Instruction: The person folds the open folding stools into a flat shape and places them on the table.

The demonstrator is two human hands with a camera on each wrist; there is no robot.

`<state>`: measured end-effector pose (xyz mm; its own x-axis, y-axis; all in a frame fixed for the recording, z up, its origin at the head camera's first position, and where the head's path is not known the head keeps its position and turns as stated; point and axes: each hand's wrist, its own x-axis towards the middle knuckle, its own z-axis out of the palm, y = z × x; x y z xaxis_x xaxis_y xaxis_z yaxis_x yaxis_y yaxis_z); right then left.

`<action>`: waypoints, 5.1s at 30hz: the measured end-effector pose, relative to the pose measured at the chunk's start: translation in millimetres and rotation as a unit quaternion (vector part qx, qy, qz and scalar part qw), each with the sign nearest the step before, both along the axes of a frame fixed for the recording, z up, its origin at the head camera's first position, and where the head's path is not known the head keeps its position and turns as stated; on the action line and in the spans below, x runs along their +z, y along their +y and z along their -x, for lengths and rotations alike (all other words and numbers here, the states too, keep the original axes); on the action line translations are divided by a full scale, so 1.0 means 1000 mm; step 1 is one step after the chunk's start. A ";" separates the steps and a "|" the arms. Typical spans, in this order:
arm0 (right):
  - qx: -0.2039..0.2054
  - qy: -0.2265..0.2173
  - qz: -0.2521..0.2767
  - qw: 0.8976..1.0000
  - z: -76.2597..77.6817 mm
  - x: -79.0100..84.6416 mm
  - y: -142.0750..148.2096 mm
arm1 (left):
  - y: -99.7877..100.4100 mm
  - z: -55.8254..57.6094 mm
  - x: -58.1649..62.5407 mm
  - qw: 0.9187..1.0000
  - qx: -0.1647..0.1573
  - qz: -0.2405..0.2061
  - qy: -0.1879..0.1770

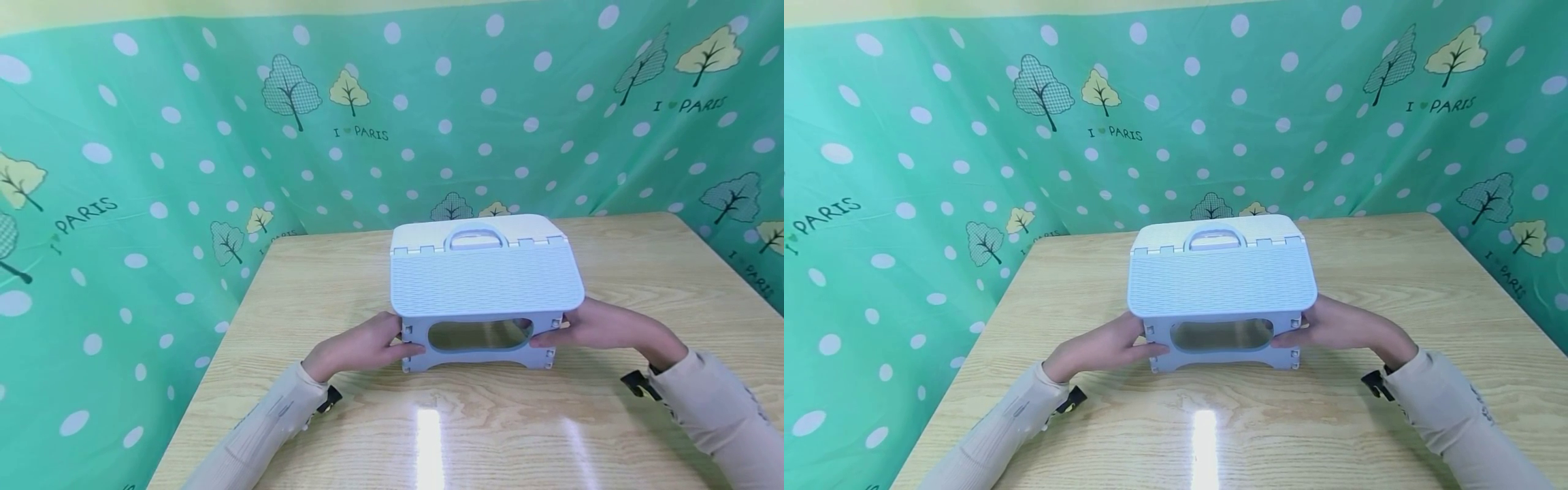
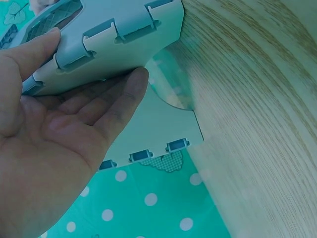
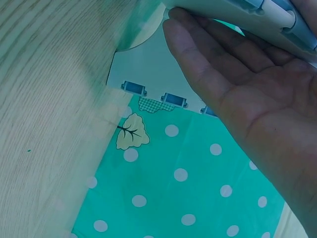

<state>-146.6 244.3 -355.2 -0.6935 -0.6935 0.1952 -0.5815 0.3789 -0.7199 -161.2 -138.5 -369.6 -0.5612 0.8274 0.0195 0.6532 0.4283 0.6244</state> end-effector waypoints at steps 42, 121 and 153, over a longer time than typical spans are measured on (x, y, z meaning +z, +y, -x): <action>0.002 -0.003 -0.002 1.000 0.001 -0.001 0.000 | 0.000 0.001 0.000 1.000 -0.004 -0.004 -0.011; 0.002 -0.007 -0.013 1.000 0.000 -0.005 0.003 | 0.001 0.001 -0.003 0.999 -0.001 -0.012 -0.039; 0.020 -0.004 -0.009 1.000 0.000 -0.004 0.002 | 0.001 0.001 -0.003 0.998 -0.007 -0.021 -0.051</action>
